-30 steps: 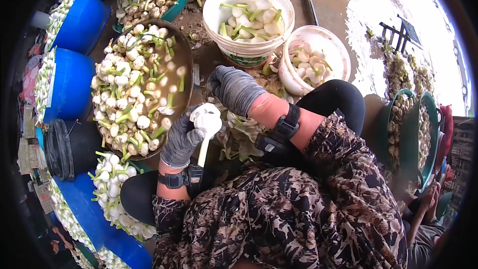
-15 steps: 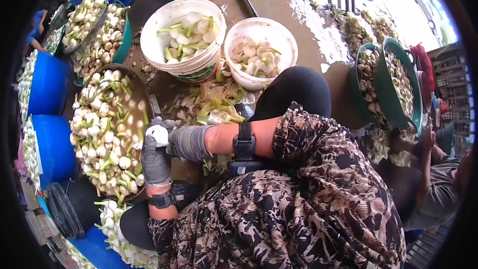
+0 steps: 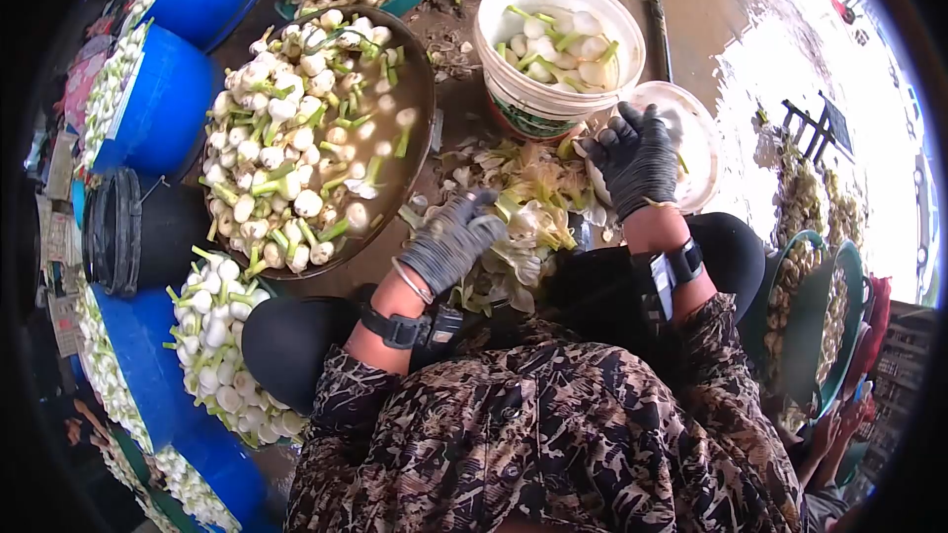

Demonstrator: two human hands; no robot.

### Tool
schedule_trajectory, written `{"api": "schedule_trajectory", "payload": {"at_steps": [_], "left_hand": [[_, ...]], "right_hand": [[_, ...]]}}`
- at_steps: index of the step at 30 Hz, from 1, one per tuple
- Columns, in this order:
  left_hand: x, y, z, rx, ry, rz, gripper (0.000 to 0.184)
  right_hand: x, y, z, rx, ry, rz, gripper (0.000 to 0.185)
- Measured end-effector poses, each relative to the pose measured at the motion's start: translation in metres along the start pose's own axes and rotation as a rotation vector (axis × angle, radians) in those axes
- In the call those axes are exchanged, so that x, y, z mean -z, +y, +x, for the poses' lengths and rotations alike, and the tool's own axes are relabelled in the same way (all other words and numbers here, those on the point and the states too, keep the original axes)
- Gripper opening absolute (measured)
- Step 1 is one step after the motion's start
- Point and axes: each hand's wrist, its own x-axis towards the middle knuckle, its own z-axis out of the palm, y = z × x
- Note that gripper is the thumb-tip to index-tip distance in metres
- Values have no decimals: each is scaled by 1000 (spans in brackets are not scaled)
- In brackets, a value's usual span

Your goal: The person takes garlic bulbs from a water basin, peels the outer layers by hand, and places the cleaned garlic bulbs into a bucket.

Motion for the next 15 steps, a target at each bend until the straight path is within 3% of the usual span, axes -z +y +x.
{"api": "schedule_trajectory", "payload": {"at_steps": [1,2,3,5,7,9,10,11,13,15], "left_hand": [[-8,-3,-2,37,-11,68,51],[-12,-12,-1,-39,51,51,45],[-13,-23,-1,-112,112,36,39],[9,-25,-2,-66,85,134,33],[28,-18,-8,-25,47,230,30],[39,-17,-16,11,311,76,31],[46,-12,-15,152,297,-28,31],[46,-18,-15,123,344,-145,30],[44,-17,-19,43,459,-212,27],[50,-16,-20,56,427,-384,25]], "right_hand": [[-3,0,10,-26,44,10,43],[-28,3,5,-44,45,-103,46],[-36,14,7,-86,-135,-202,40],[-84,45,0,-59,-284,-738,35],[-122,89,7,-37,-504,-1049,27],[-140,146,38,600,-849,-1716,22],[-155,166,42,708,-911,-1967,21],[-167,184,45,819,-963,-2217,22],[-179,213,56,783,-1012,-2349,23],[-181,243,76,566,-1077,-2631,23]]}}
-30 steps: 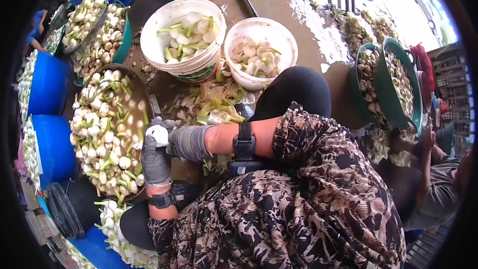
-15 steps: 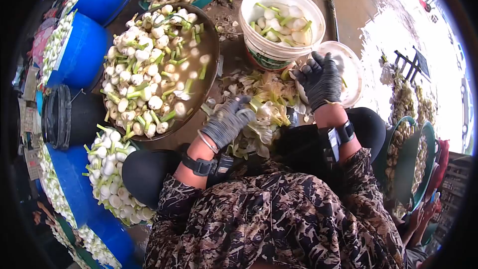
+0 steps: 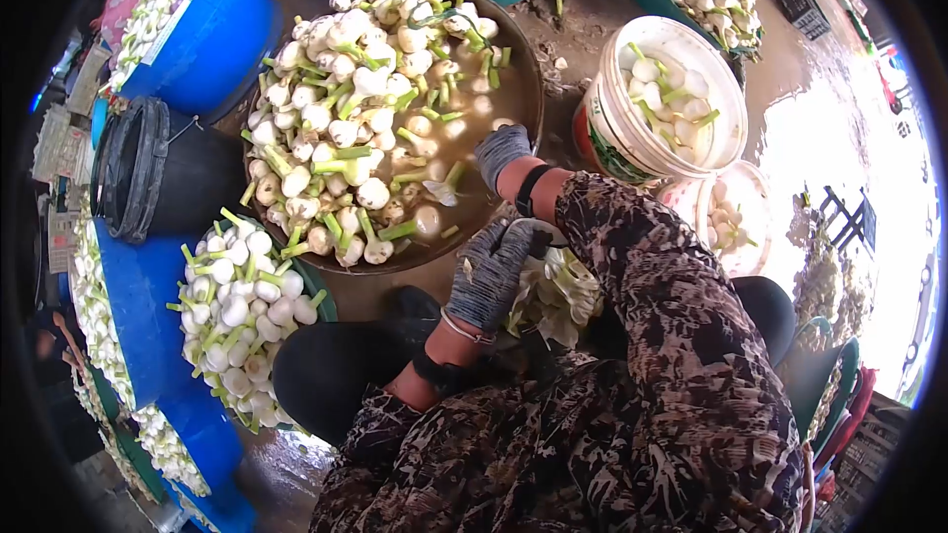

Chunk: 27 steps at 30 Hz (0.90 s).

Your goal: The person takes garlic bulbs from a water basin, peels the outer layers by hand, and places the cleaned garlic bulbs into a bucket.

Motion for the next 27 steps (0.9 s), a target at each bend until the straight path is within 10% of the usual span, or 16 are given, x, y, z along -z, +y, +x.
{"api": "schedule_trajectory", "payload": {"at_steps": [6,8,10,15,18,22,27], "left_hand": [[-9,-10,7,-49,202,-225,37],[-8,-31,22,451,41,-844,49],[-10,-33,25,467,-181,-1095,57],[-31,5,11,284,-454,-1273,43],[-45,9,4,203,-346,-1081,39],[-55,8,1,55,-199,-898,42],[-64,4,1,-56,-91,-599,43]], "right_hand": [[3,41,-12,-90,324,307,17],[-14,70,-31,8,538,1103,19],[26,79,-110,-269,108,1963,21],[5,68,-200,-6,-90,2745,17],[-8,64,-209,-375,137,2419,27],[-2,58,-252,-344,880,1284,19],[5,46,-272,-330,1000,1126,10]]}}
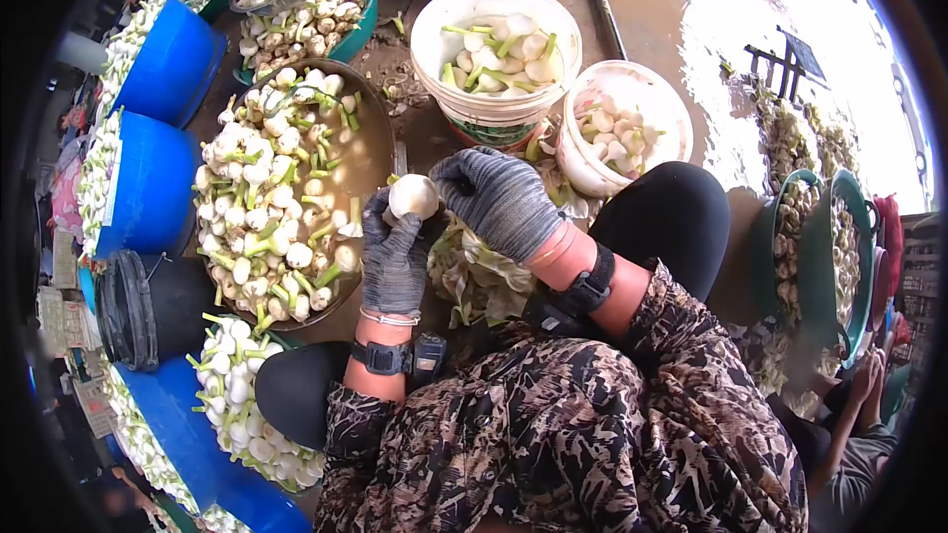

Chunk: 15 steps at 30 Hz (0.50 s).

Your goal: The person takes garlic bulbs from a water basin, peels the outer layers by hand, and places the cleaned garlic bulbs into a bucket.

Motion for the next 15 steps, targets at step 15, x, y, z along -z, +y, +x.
{"api": "schedule_trajectory", "payload": {"at_steps": [15], "left_hand": [[18,10,2,-281,-21,764,35]], "right_hand": [[-17,-2,5,18,-56,-71,9]]}}
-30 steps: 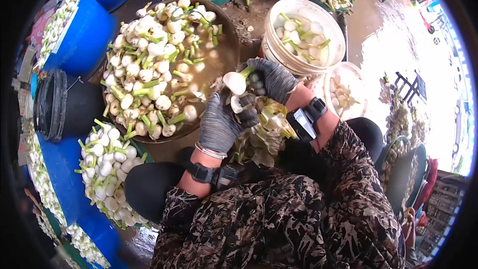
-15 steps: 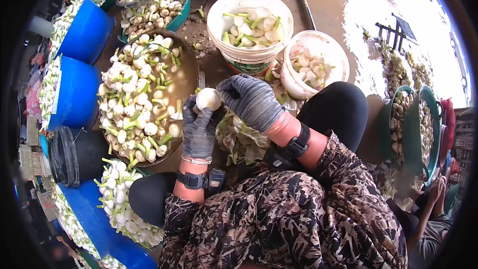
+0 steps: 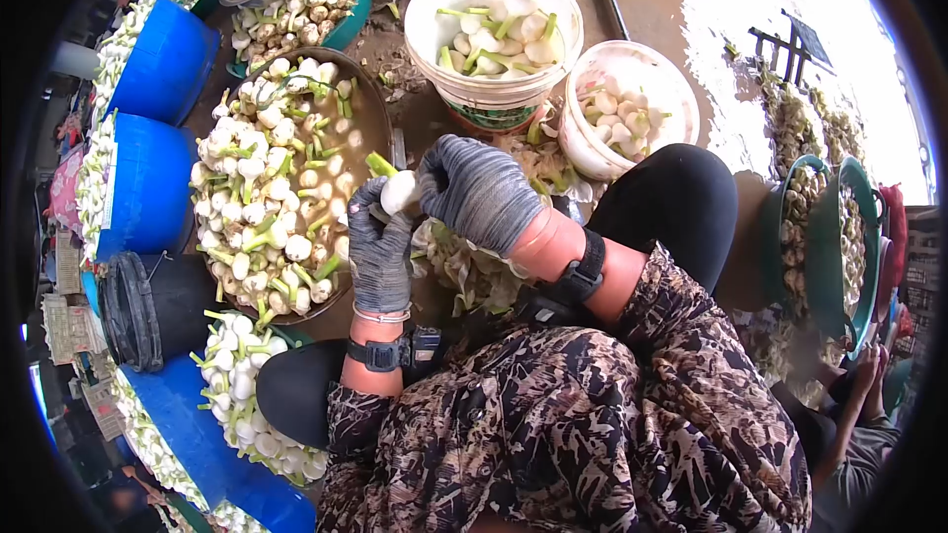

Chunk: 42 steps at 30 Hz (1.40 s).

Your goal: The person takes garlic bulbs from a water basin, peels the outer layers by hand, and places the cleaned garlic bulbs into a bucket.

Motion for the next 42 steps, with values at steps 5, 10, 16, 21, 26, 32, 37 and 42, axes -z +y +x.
{"api": "schedule_trajectory", "payload": {"at_steps": [5,10,16,21,26,32,37,42], "left_hand": [[5,4,-5,171,-21,-633,49],[9,4,1,214,-42,-887,53],[8,-1,1,318,-179,-1052,61],[7,6,-4,285,-208,-666,69],[16,-6,2,201,-376,-384,74],[14,9,0,102,-402,-217,82],[18,4,1,86,-447,-234,79],[15,14,-5,-103,-460,21,78]], "right_hand": [[5,34,14,-138,86,-32,13],[19,0,8,-123,76,358,23],[14,4,12,449,25,-165,31],[5,6,10,524,24,-234,18],[7,6,4,278,-147,-182,12],[6,15,-1,4,-261,90,12],[7,16,-4,174,-278,310,17],[-4,23,-1,-168,-156,393,19]]}}
